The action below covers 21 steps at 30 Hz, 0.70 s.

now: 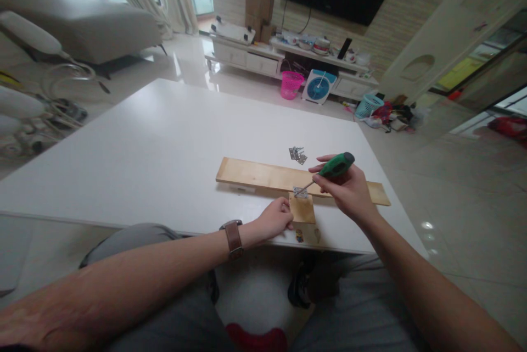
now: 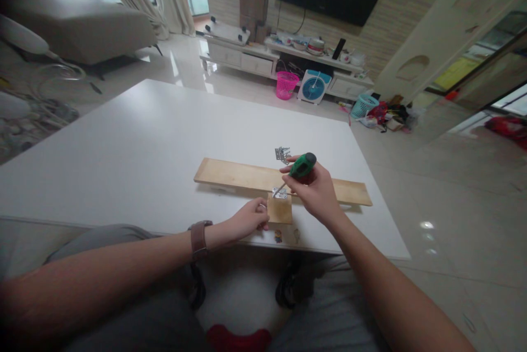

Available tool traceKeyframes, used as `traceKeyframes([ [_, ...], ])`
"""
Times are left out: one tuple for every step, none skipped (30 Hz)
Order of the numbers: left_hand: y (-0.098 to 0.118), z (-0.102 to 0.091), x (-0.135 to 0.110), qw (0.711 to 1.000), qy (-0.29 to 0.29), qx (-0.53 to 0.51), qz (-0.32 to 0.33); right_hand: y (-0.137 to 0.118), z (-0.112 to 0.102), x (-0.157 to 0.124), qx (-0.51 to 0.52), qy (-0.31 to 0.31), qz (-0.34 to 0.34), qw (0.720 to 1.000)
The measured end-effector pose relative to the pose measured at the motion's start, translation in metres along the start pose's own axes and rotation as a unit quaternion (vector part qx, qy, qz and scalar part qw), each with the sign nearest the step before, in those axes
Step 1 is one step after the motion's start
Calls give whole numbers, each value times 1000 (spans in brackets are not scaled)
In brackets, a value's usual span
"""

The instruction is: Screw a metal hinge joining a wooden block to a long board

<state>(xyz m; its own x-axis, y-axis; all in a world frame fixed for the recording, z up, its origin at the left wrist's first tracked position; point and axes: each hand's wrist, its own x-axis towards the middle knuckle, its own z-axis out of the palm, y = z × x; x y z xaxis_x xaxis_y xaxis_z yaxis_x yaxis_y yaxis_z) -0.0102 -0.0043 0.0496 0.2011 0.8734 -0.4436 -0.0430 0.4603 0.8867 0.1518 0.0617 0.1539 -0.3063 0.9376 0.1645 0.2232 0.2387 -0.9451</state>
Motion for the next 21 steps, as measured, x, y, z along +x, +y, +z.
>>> traceKeyframes([
  [0, 0, 0, 1000, 0, 2, -1, 0, 0, 0, 9, -4, -3, 1000],
  [0, 0, 1, 1000, 1, 2, -2, 0, -1, 1, 18, -10, -8, 1000],
  [0, 0, 1, 1000, 1, 1, -2, 0, -1, 1, 25, -17, -14, 999],
  [-1, 1, 1, 1000, 0, -1, -1, 0, -1, 2, 29, -24, -18, 999],
  [-1, 1, 2, 1000, 1, -4, 1, 1, -1, 2, 30, -30, -21, 999],
  [-1, 1, 1, 1000, 1, -7, 1, 1, -1, 3, 28, -36, -23, 999],
  [0, 1, 1, 1000, 1, -10, 1, 1, -1, 3, 24, -40, -23, 999],
  [0, 1, 1, 1000, 1, -12, 0, 2, -1, 4, 19, -42, -23, 999],
  [1, 2, 0, 1000, 0, -14, -1, 2, -1, 4, 14, -40, -25, 999],
  [1, 2, 0, 1000, 1, -15, -2, 3, -1, 4, 5, -35, -29, 999],
  [2, 2, -1, 1000, 1, -15, -4, 3, -1, 4, -10, -26, -35, 999],
  [2, 1, -1, 1000, 2, -12, -4, 3, -1, 3, -34, -13, -42, 998],
  [2, 1, -1, 1000, 3, -9, -4, 3, -1, 3, -61, 2, -50, 997],
  [2, 1, -1, 1000, 3, -5, -4, 3, 0, 2, -88, 14, -55, 995],
  [2, 1, -1, 1000, 2, -3, -3, 3, 1, 2, -107, 23, -55, 992],
  [2, 1, -1, 1000, 0, -1, -1, 2, 1, 2, -116, 29, -53, 991],
  [2, 0, -1, 1000, 0, -1, 0, 2, 2, 1, -113, 30, -48, 992],
  [2, 0, -1, 1000, 1, -2, 1, 1, 3, 2, -102, 29, -42, 994],
  [2, 0, -1, 1000, 1, -2, 2, 1, 4, 2, -87, 26, -36, 995],
  [2, 0, -2, 1000, 2, -2, 1, 1, 4, 2, -71, 23, -32, 997],
  [3, 1, -2, 1000, 3, -2, 1, 1, 4, 3, -56, 21, -29, 998],
])
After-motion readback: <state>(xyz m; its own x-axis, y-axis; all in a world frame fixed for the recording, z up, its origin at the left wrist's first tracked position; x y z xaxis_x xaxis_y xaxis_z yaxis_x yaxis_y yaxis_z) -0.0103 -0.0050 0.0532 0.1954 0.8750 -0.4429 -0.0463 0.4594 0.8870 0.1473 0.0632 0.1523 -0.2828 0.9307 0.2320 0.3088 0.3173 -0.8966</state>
